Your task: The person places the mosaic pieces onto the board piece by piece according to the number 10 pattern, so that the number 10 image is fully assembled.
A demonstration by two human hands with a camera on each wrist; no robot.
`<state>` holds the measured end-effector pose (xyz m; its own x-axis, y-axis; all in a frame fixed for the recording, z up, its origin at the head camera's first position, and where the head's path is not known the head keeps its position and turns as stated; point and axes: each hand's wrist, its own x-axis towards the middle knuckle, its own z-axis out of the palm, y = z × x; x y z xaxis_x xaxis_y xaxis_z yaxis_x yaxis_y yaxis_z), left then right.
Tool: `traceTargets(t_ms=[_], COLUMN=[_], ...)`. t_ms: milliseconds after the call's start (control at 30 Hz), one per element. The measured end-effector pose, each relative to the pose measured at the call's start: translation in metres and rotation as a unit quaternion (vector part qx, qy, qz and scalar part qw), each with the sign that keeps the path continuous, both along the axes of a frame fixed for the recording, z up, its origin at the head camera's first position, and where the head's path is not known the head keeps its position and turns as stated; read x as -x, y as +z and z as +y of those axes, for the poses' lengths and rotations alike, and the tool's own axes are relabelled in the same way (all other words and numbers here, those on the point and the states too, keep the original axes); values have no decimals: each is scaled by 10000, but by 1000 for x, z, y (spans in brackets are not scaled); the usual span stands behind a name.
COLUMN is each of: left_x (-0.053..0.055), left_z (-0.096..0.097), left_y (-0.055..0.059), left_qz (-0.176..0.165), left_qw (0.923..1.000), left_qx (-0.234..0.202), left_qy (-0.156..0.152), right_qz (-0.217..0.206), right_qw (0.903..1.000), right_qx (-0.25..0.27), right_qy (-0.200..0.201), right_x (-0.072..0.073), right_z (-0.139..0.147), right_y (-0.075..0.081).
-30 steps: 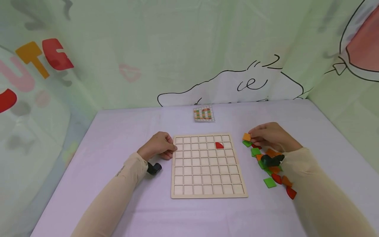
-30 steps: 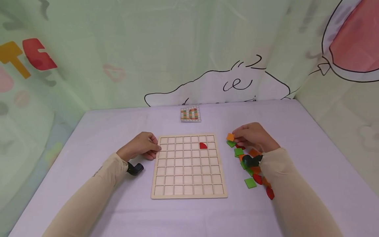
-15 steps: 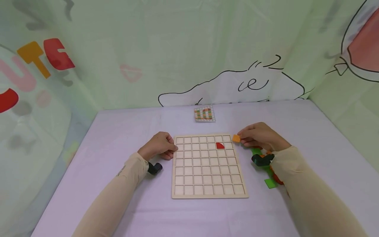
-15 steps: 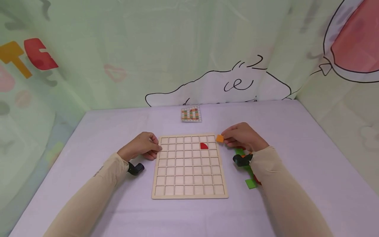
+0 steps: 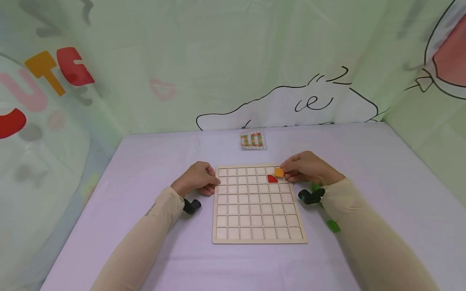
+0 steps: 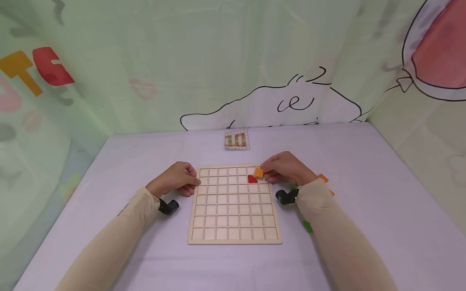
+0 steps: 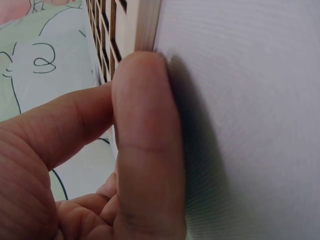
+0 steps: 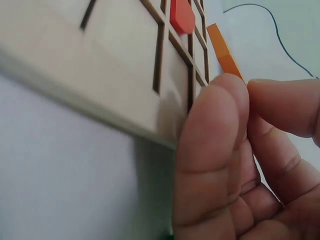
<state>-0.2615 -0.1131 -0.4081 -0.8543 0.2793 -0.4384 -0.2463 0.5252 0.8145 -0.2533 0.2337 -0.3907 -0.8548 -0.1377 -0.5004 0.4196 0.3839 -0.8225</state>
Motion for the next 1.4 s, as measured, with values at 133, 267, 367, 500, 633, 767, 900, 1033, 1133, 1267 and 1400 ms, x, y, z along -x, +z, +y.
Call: traceTargets(t_ms=[133, 267, 367, 500, 633, 767, 900, 1033, 1133, 1267, 1400], left_x=[0, -1, 0, 1, 1, 3, 3, 2, 1, 0, -1], left_z=[0, 0, 0, -1, -1, -1, 1, 2, 2, 1, 0], left_y=[-1, 0, 0, 0, 0, 0, 0, -1, -2, 0, 2], left_qz=[-1, -3, 27, 24, -13, -16, 6, -40, -39, -25, -63], left_qw=[10000, 9999, 9999, 10000, 9999, 10000, 9999, 9999, 10000, 10000, 9999], left_qx=[47, 125, 113, 72, 105, -11, -103, -69, -16, -3, -71], left_qy=[7, 32, 33, 42, 55, 55, 62, 65, 31, 44, 61], right_qz=[-43, -32, -25, 27, 38, 73, 130, 113, 116, 193, 231], right_qw=[9999, 9998, 9998, 9995, 9990, 9984, 9973, 9962, 9960, 9950, 9945], right_qx=[69, 109, 97, 86, 136, 166, 180, 159, 103, 42, 31], right_qy=[92, 169, 198, 308, 425, 541, 698, 845, 878, 981, 1025], right_x=[1, 3, 3, 3, 4, 7, 9, 9, 9, 9, 9], right_z=[-4, -7, -10, -16, -21, -24, -27, -30, -33, -37, -39], right_y=[-1, -2, -1, 2, 3, 4, 3, 2, 1, 2, 3])
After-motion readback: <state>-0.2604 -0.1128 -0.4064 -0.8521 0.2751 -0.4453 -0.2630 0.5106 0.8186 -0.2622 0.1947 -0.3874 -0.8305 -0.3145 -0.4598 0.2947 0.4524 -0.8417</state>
